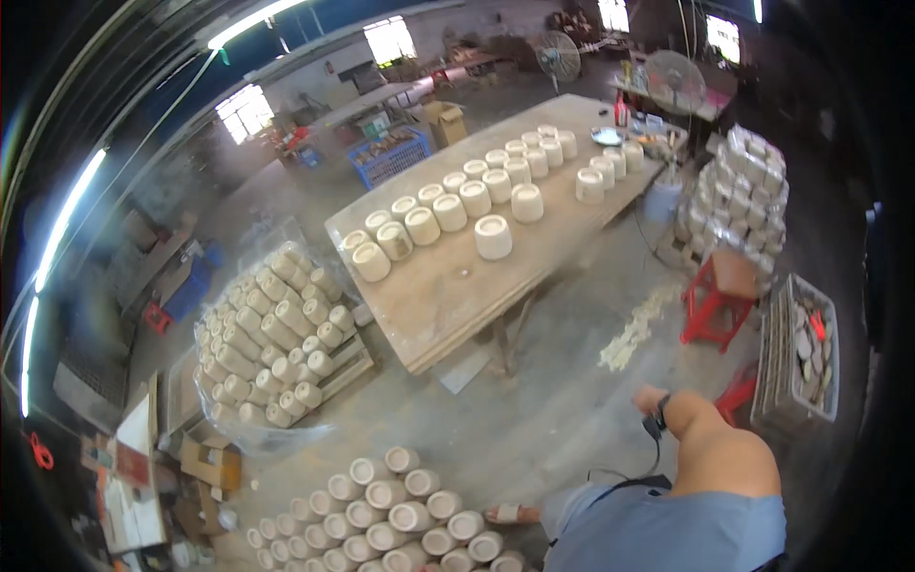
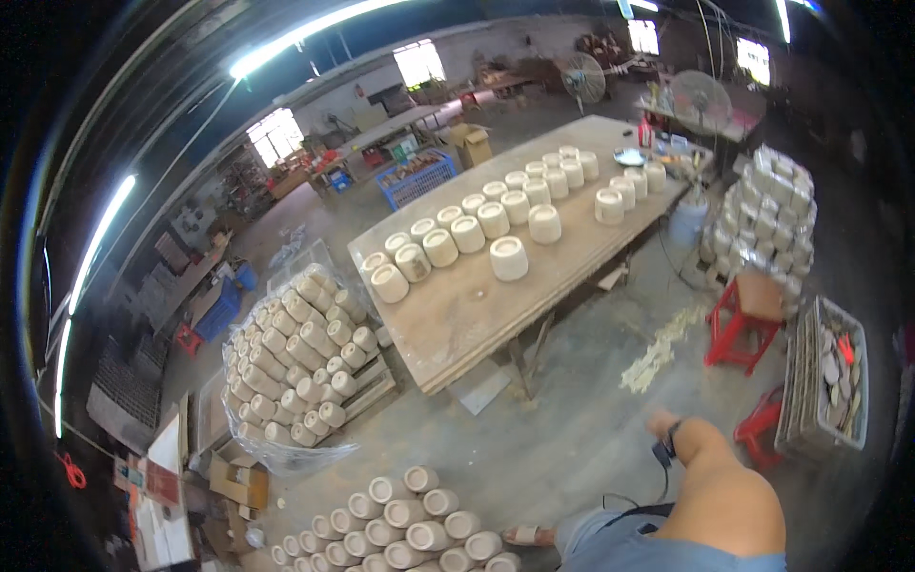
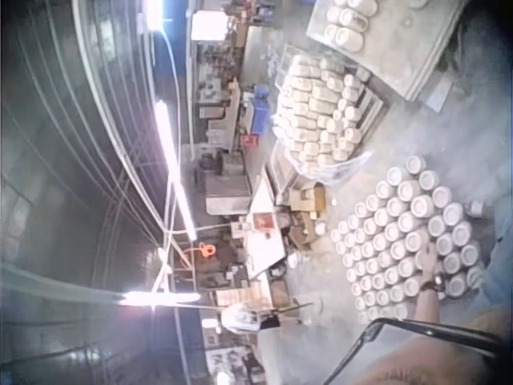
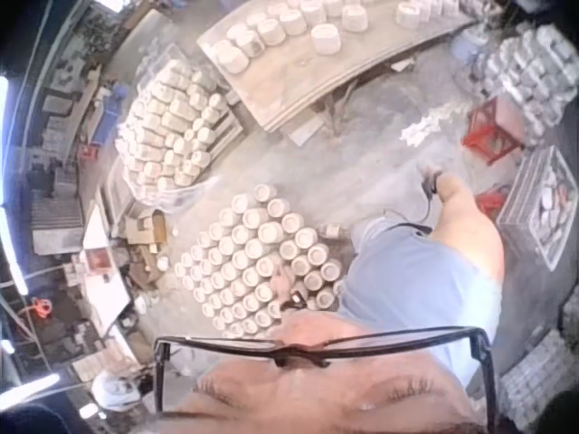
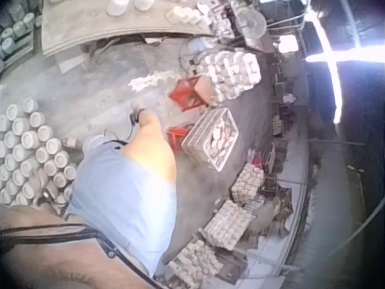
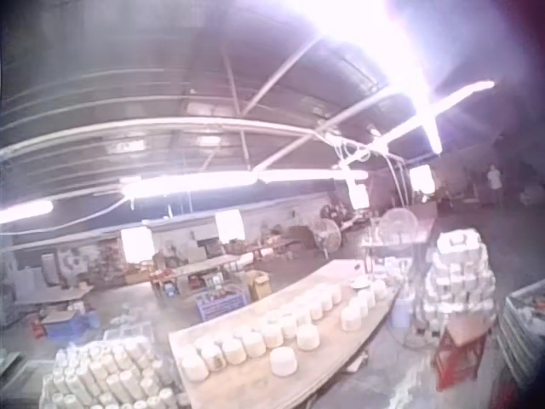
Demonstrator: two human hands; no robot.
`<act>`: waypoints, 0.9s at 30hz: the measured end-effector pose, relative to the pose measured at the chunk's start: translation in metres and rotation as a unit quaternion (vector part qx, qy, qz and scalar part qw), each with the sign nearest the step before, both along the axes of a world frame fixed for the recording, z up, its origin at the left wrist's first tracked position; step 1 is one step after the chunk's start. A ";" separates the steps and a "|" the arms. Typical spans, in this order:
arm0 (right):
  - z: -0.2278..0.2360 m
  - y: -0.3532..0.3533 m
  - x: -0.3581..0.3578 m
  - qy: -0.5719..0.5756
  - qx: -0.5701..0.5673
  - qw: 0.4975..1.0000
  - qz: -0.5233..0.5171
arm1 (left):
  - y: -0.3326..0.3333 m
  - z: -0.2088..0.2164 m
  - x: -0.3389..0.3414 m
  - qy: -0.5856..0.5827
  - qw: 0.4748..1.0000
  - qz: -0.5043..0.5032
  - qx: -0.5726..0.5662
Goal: The recorder is inspecting and organizing large ceramic or plaster molds in a manufacturing environment, moving them from a table to a floor stack and checking them for quality.
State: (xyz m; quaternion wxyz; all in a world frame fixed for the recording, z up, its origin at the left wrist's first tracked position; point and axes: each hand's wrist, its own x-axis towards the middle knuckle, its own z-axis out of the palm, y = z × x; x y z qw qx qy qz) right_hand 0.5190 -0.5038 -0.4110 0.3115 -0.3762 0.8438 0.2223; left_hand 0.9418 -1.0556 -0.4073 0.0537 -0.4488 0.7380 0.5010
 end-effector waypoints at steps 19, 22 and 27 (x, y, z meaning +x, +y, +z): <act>0.003 0.143 -0.102 -0.124 -0.198 0.845 -0.481 | 0.131 -0.054 -0.191 -0.101 0.828 -0.532 -0.146; 0.007 0.173 -0.125 -0.106 -0.192 0.829 -0.515 | 0.157 0.056 -0.354 -0.186 0.879 -0.426 -0.108; 0.014 0.165 -0.192 -0.125 -0.209 0.842 -0.481 | 0.144 0.128 -0.538 0.002 0.900 -0.333 -0.282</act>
